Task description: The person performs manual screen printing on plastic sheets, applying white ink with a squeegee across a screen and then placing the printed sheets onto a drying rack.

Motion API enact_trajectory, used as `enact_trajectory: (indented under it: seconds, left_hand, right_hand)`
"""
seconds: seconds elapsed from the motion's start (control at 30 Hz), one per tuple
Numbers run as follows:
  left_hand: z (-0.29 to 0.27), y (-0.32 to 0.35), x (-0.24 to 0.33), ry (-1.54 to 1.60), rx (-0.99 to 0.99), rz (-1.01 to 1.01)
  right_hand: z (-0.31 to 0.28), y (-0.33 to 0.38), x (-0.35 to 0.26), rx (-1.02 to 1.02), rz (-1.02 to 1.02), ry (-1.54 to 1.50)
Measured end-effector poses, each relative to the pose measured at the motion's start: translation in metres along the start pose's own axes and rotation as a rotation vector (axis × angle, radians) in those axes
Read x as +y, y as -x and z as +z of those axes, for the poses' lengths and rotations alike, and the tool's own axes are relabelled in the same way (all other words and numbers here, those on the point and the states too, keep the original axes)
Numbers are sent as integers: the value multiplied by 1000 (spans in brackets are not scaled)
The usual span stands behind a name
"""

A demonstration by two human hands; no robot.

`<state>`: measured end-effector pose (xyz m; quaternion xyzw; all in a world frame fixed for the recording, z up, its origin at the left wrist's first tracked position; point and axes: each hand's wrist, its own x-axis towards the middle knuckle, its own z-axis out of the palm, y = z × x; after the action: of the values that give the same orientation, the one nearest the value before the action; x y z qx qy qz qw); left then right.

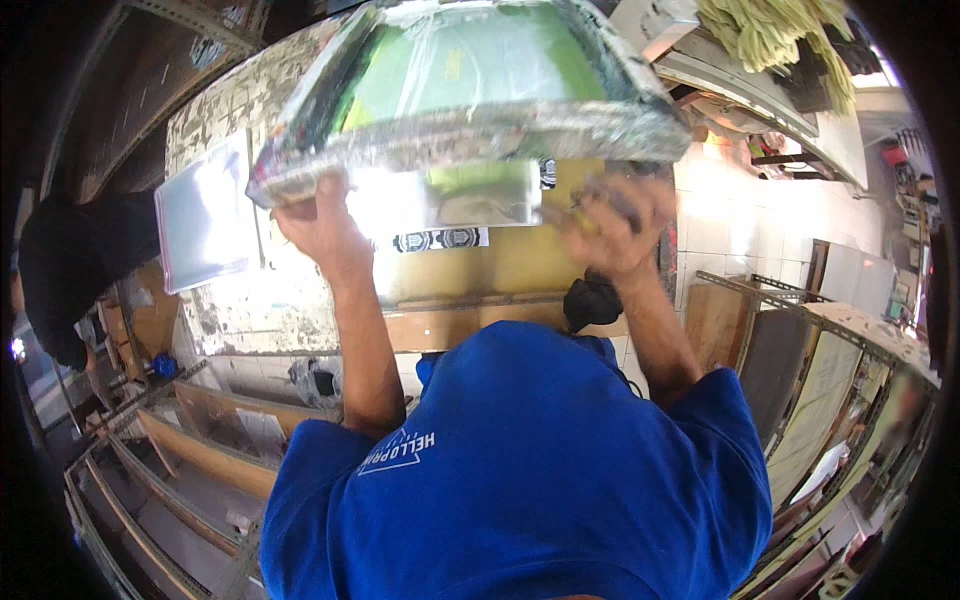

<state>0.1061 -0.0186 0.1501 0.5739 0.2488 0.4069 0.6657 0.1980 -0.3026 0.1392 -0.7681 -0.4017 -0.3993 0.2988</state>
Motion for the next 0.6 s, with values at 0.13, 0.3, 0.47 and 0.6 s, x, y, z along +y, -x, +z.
enact_trajectory:
  seconds: [0.13,0.3,0.47,0.6]
  left_hand:
    - [-41,26,-30,-65,37,-65]
    - [-65,55,-63,-92,9,-121]
    - [-94,73,-119,-336,21,10]
    - [-106,82,-138,-579,40,195]
  right_hand:
    - [-30,75,-21,-608,304,32]
    - [-43,144,10,-864,355,226]
    - [-64,135,51,-734,435,329]
    - [-53,63,58,-531,457,238]
